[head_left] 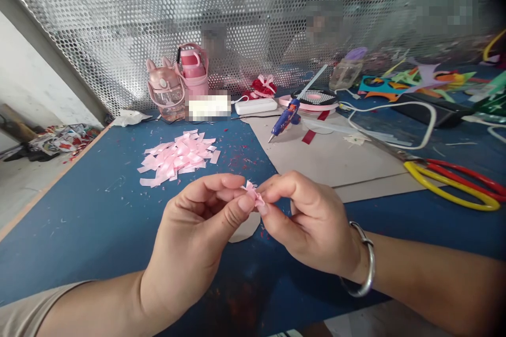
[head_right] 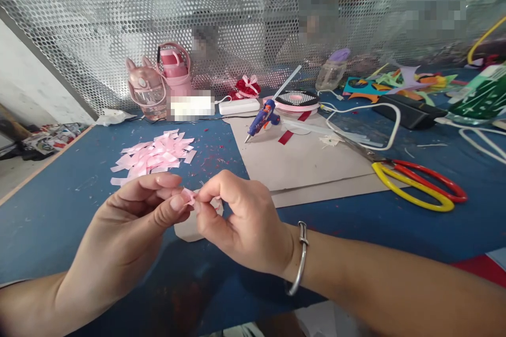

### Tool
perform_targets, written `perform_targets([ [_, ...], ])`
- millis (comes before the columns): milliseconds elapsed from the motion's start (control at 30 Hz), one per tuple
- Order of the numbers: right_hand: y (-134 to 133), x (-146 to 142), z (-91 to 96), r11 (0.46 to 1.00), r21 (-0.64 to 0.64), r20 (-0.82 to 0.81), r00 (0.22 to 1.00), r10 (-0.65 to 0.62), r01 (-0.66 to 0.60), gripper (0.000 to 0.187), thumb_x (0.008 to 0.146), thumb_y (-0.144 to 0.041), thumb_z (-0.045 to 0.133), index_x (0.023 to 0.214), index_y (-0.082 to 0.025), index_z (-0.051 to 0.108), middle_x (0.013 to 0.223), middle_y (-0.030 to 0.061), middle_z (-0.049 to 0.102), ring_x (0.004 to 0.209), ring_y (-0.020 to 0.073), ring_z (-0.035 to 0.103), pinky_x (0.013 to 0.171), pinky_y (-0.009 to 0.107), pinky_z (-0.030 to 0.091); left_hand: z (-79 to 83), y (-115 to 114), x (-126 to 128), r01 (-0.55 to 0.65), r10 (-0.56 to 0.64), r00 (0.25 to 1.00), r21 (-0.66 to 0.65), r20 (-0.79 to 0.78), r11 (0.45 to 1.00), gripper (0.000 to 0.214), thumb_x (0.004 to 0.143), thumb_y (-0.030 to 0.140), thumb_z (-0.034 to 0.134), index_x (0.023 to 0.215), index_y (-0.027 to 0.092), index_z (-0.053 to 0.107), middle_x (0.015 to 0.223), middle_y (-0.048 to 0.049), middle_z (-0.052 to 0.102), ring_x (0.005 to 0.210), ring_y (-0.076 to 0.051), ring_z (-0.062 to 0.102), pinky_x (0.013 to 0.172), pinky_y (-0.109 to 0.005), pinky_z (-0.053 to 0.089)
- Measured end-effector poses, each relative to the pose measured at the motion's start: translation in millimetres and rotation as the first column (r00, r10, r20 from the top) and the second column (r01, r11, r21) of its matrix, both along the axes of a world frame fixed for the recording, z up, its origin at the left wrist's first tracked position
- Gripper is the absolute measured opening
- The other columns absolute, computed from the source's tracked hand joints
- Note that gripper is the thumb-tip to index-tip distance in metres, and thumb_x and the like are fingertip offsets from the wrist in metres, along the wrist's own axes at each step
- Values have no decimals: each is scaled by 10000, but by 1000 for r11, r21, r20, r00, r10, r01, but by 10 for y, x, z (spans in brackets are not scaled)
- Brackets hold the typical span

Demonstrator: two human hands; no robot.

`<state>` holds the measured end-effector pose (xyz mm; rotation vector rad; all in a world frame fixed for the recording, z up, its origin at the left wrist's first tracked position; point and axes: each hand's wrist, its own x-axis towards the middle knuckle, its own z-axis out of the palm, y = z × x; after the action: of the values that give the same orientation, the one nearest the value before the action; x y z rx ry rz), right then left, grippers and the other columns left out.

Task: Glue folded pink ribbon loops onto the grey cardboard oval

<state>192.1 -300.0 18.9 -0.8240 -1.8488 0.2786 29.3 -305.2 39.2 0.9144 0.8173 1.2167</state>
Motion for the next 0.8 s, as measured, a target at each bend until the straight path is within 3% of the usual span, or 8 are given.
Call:
perform_targets([
  [167, 5, 17, -18, 999, -36, -24, 999, 28, -29, 105, 854, -100, 586, 848, -193, 537, 758, -6, 691, 634, 74, 647, 597, 177, 499, -50, -15, -17, 27, -28, 999, 46, 19, 999, 194, 713, 181, 855, 855, 296, 788, 761, 66, 787, 724, -60, 722, 719, -95, 561],
  [400, -4, 65, -25, 996, -68, -69, 996, 60, -64, 144, 854, -78, 634, 864, -207, 572, 786, -25, 724, 676, 59, 680, 625, 155, 512, -102, -52, -55, 114, -116, 993, 193, 3, 975, 216, 874, 256, 716, 1071, 334, 760, 886, 58, 801, 867, -68, 733, 837, -94, 545],
  [633, 5, 62, -85, 965, -239, -245, 969, 44, -105, 128, 860, -143, 664, 828, -237, 584, 824, -22, 741, 759, 129, 729, 697, 249, 577, -120, -74, -82, 107, -105, 994, 180, -21, 978, 248, 887, 272, 699, 1119, 347, 744, 936, 51, 804, 905, -84, 740, 873, -103, 545],
  [800, 9, 55, -39, 949, -272, -265, 960, 88, -162, 179, 831, -62, 665, 801, -222, 592, 800, -45, 753, 748, 88, 729, 697, 174, 567, -165, -66, -83, 115, -114, 993, 144, -20, 983, 243, 865, 267, 724, 1089, 356, 757, 922, 54, 807, 874, -86, 752, 831, -92, 558],
])
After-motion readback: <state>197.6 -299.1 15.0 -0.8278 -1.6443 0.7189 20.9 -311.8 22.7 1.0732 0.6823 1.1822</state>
